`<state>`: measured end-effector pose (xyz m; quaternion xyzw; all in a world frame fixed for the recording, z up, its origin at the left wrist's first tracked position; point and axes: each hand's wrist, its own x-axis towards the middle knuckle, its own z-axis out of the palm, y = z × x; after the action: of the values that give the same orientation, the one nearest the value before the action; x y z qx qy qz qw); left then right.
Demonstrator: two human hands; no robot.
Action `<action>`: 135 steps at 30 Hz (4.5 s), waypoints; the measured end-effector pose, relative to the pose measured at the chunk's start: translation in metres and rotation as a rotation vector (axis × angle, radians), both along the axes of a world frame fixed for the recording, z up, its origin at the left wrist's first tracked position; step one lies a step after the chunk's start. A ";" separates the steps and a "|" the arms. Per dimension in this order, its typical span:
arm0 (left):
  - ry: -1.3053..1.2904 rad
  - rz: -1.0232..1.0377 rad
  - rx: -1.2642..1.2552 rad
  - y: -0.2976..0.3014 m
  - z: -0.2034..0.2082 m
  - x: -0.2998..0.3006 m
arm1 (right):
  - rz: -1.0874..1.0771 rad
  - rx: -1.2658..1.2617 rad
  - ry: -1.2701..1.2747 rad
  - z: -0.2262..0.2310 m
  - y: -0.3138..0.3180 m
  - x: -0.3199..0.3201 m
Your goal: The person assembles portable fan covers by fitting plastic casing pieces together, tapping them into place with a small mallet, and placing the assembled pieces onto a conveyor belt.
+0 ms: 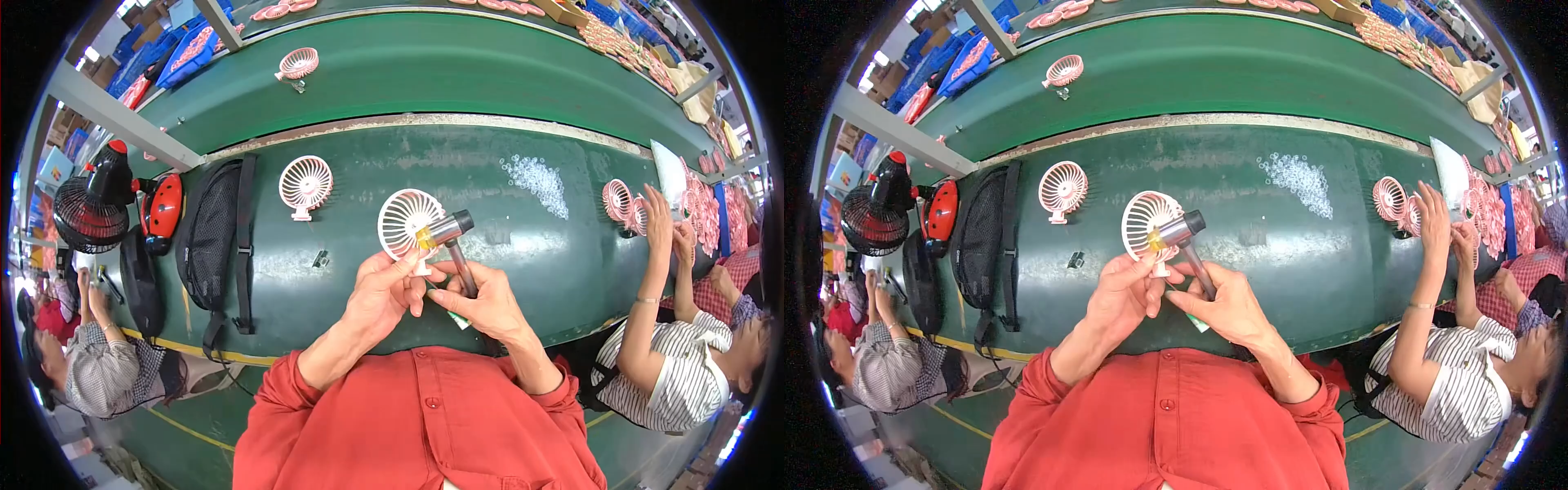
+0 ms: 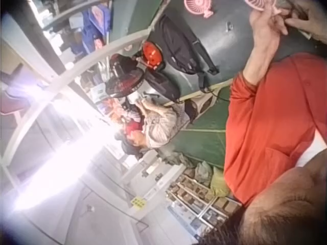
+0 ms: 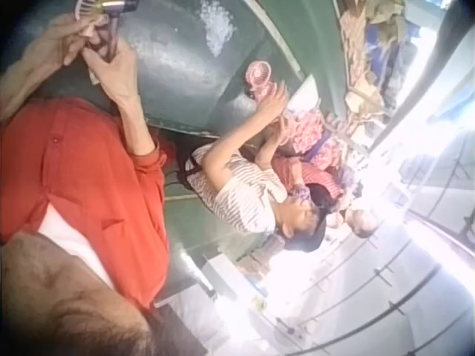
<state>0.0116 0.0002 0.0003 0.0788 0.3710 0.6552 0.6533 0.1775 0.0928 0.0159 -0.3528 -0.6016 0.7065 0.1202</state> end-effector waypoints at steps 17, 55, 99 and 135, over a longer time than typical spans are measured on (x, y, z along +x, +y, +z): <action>0.218 -0.032 -0.027 -0.005 -0.004 -0.005 | 0.049 0.438 -0.224 0.021 0.014 0.010; 2.079 0.005 0.371 -0.007 -0.025 0.020 | -0.237 0.659 -0.173 0.000 0.037 0.023; 1.840 -0.097 0.287 -0.006 -0.010 0.011 | -0.231 -0.563 0.248 -0.025 0.058 0.033; 1.879 0.053 0.408 -0.001 0.009 0.013 | -0.339 -0.341 0.241 -0.003 0.024 0.010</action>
<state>0.0246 -0.0010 0.0093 0.6754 0.6234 0.3911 0.0477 0.1872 0.1167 0.0130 -0.3772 -0.3877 0.8042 0.2462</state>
